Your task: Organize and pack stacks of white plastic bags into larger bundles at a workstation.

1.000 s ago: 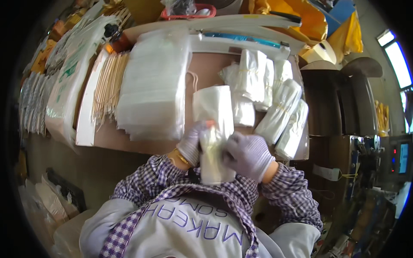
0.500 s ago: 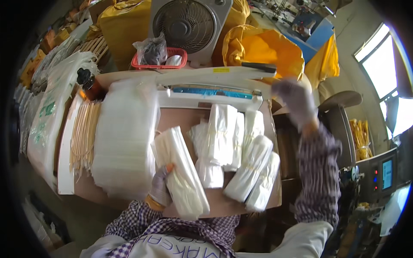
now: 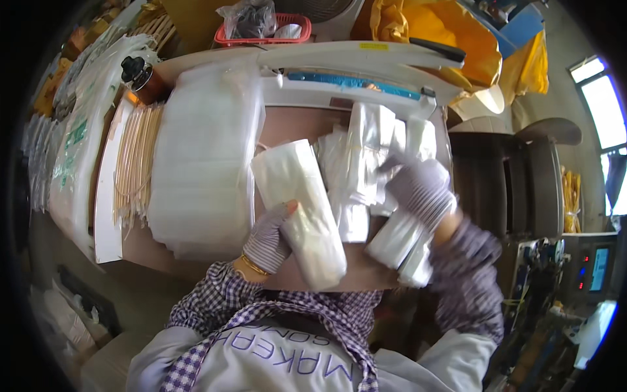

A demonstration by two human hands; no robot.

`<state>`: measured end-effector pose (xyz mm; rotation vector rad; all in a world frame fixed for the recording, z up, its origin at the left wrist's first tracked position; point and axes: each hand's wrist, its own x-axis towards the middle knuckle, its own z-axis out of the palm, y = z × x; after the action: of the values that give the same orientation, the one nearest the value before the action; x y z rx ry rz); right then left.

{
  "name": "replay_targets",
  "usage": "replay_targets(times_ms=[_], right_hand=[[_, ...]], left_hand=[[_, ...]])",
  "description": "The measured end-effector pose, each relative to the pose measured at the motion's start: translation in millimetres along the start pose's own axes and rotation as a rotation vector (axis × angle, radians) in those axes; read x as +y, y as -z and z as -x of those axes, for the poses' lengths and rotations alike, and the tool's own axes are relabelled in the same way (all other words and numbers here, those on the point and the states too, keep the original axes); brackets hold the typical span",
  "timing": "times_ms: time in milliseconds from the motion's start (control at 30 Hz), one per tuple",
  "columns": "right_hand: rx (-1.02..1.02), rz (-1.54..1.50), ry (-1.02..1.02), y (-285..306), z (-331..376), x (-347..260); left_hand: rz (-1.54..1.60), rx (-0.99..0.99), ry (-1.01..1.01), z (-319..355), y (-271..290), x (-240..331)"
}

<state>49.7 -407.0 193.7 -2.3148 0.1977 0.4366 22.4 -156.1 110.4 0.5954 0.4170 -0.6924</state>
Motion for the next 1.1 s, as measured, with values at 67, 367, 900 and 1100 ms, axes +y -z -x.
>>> replay_targets(times_ms=[67, 367, 900, 1100], right_hand=[[-0.08, 0.149, 0.165, -71.0, 62.7, -33.0], [0.148, -0.867, 0.093, -184.6, 117.4, -2.9], [0.358, -0.876, 0.25, -177.7, 154.8, -34.1], [0.157, -1.005, 0.092, -172.4, 145.6, -32.1]], left_hand=[[-0.104, -0.067, -0.034, 7.2, -6.0, -5.1], [-0.85, -0.241, -0.25, 58.1, 16.2, -17.2], [-0.003, -0.362, 0.111, 74.1, 22.0, -27.5], [0.014, -0.392, 0.019, 70.7, 17.2, -30.7]])
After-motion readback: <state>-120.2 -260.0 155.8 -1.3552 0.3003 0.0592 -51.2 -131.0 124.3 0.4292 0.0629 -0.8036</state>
